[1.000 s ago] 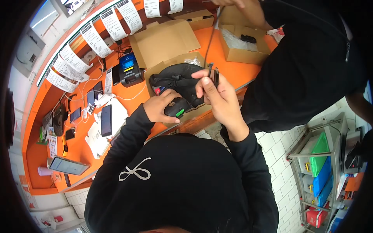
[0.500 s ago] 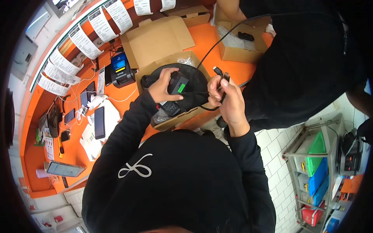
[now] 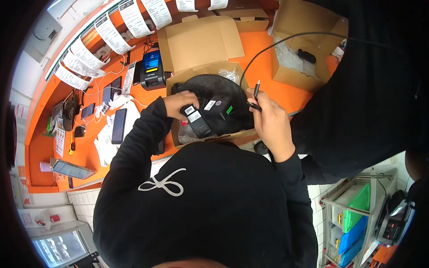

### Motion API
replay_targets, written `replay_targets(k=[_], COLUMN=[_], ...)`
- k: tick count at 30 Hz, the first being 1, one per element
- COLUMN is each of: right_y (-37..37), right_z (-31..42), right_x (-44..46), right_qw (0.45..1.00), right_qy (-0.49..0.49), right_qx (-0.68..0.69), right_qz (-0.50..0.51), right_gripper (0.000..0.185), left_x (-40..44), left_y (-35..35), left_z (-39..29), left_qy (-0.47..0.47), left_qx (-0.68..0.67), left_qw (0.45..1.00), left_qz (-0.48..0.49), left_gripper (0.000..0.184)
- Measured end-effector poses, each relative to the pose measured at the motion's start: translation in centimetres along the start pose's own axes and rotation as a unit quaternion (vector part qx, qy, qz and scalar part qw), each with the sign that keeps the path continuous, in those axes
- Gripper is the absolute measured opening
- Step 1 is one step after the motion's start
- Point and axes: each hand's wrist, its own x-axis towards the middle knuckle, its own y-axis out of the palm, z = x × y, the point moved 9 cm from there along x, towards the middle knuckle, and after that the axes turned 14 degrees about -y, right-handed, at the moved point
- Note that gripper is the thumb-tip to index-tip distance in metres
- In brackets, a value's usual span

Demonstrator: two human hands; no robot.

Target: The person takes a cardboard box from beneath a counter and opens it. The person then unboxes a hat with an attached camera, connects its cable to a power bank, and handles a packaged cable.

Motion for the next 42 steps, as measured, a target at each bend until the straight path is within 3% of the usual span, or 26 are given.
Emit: replay_targets(k=[1, 3, 6, 10, 13, 18, 21, 22, 24, 25, 28, 31, 33, 35, 37, 39, 42], right_y=[0.0, 0.4, 1.6, 2.5, 1.9, 1.0, 0.5, 0.4, 0.6, 1.0, 3.0, 5.3, 6.7, 7.8, 8.5, 8.8, 9.7], right_z=[0.0, -0.3, -1.3, -1.9, -1.3, -0.2, 1.7, 3.0, 4.7, 5.6, 6.9, 7.1, 7.7, 9.0, 10.1, 11.4, 12.3], right_x=[0.2, 0.6, 0.4, 0.0, -0.1, -0.7, -0.2, 0.1, 0.2, 0.3, -0.6, -2.2, -2.9, -3.5, -3.9, -4.0, -3.8], right_qw=[1.000, 0.999, 0.992, 0.968, 0.967, 0.899, 0.945, 0.966, 0.990, 0.991, 0.985, 0.975, 0.969, 0.965, 0.967, 0.970, 0.965], right_qy=[-0.013, -0.011, 0.037, 0.086, 0.088, 0.133, 0.055, 0.028, 0.004, -0.008, 0.012, 0.043, 0.045, 0.032, -0.002, -0.045, -0.020], right_qx=[-0.007, 0.031, 0.118, 0.231, 0.240, 0.409, 0.318, 0.254, 0.143, 0.133, 0.171, 0.214, 0.240, 0.241, 0.241, 0.227, 0.232], right_qz=[-0.008, -0.007, -0.006, -0.038, -0.016, -0.082, -0.061, -0.048, -0.015, -0.012, 0.011, 0.039, 0.046, 0.095, 0.079, 0.077, 0.119], right_gripper=[0.007, 0.009, 0.010, 0.009, 0.015, 0.021, 0.022, 0.022, 0.023, 0.022, 0.011, 0.013, 0.015, 0.013, 0.013, 0.012, 0.011], left_x=[-0.3, -0.5, 0.3, 0.5, -0.1, -3.1, -5.1, -5.4, -5.9, -6.2, -6.9, -7.2, -7.0, -7.6, -8.0, -8.7, -9.6], left_y=[1.2, 2.0, 4.5, 4.3, 3.8, -2.2, -6.4, -5.9, -5.9, -5.9, -6.2, -3.4, -0.9, 0.4, 1.2, 2.0, 2.4], left_z=[0.3, -0.1, 0.0, -0.7, 0.1, -2.5, -3.4, -2.2, -2.9, -3.4, -5.8, -6.9, -7.8, -7.5, -8.8, -8.8, -9.0], left_qy=[0.003, -0.012, -0.118, -0.150, -0.161, -0.052, -0.062, -0.094, -0.053, -0.041, 0.017, -0.016, -0.021, -0.018, 0.077, 0.086, 0.108], left_qx=[0.017, -0.001, 0.154, 0.197, 0.199, 0.027, -0.137, -0.259, -0.518, -0.579, -0.652, -0.760, -0.871, -0.876, -0.942, -0.947, -0.956], left_qw=[0.999, 1.000, 0.978, 0.966, 0.964, 0.994, 0.969, 0.946, 0.828, 0.781, 0.716, 0.623, 0.473, 0.459, 0.321, 0.304, 0.271], left_qz=[0.039, 0.019, 0.083, 0.072, 0.075, -0.092, -0.195, -0.173, -0.207, -0.228, -0.248, -0.187, -0.129, -0.146, -0.064, -0.059, -0.044], left_gripper=[0.064, 0.064, 0.070, 0.065, 0.062, 0.058, 0.054, 0.058, 0.050, 0.056, 0.058, 0.046, 0.050, 0.058, 0.062, 0.065, 0.067])
